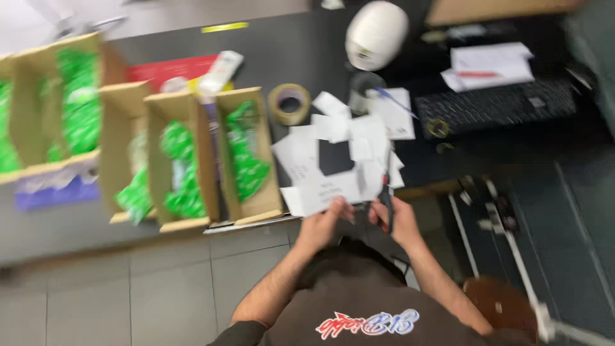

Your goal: The person arranges green-wrapped items into cardboard boxes on a counter. They then cut printed labels with scissors and affix them to the boxes using clear tape.

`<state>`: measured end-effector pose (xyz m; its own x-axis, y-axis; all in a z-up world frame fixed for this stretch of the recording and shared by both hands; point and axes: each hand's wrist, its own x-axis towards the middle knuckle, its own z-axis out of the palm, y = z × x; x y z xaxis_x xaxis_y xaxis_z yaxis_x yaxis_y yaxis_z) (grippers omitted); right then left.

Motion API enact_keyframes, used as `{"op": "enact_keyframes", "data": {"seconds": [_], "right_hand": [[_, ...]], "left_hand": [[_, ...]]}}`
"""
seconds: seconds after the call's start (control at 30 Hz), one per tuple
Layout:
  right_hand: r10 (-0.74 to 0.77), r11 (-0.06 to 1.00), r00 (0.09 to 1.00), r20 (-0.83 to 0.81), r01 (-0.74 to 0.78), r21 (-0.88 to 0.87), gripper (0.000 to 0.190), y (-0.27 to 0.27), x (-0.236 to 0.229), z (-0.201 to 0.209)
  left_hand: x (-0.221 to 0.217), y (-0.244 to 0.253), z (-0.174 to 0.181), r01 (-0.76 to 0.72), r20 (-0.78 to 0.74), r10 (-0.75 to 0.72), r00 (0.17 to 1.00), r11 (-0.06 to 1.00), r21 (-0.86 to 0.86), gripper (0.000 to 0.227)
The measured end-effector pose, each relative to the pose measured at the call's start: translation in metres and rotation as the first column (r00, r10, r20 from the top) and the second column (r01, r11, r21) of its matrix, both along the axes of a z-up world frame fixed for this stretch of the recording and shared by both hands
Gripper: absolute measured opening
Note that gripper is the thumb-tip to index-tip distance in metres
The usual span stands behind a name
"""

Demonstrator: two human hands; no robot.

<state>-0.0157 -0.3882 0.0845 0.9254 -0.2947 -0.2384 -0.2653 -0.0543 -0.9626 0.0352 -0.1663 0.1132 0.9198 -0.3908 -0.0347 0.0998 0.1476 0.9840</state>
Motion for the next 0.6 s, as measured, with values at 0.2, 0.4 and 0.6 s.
{"op": "enact_keyframes", "data": {"seconds": [0.2,0.4,0.6], "right_hand": [[0.15,0.976,0.981,0.121,-0.166,0.139,0.027,0.019,0.002,0.032],[0.41,0.901,0.907,0.098,-0.419,0.11,0.043,-0.004,0.025,0.037],[0.612,0.779,0.789,0.065,-0.614,0.124,0.051,-0.037,0.045,0.05]], "left_hand": [[0.033,-0.007,0.06,-0.149,0.103,0.139,0.985,0.984,0.095,0.028],[0.056,-0.028,0.076,-0.303,-0.053,0.314,0.948,0.941,0.15,0.037],[0.069,-0.063,0.084,-0.453,-0.068,0.454,0.888,0.891,0.035,0.026]]}}
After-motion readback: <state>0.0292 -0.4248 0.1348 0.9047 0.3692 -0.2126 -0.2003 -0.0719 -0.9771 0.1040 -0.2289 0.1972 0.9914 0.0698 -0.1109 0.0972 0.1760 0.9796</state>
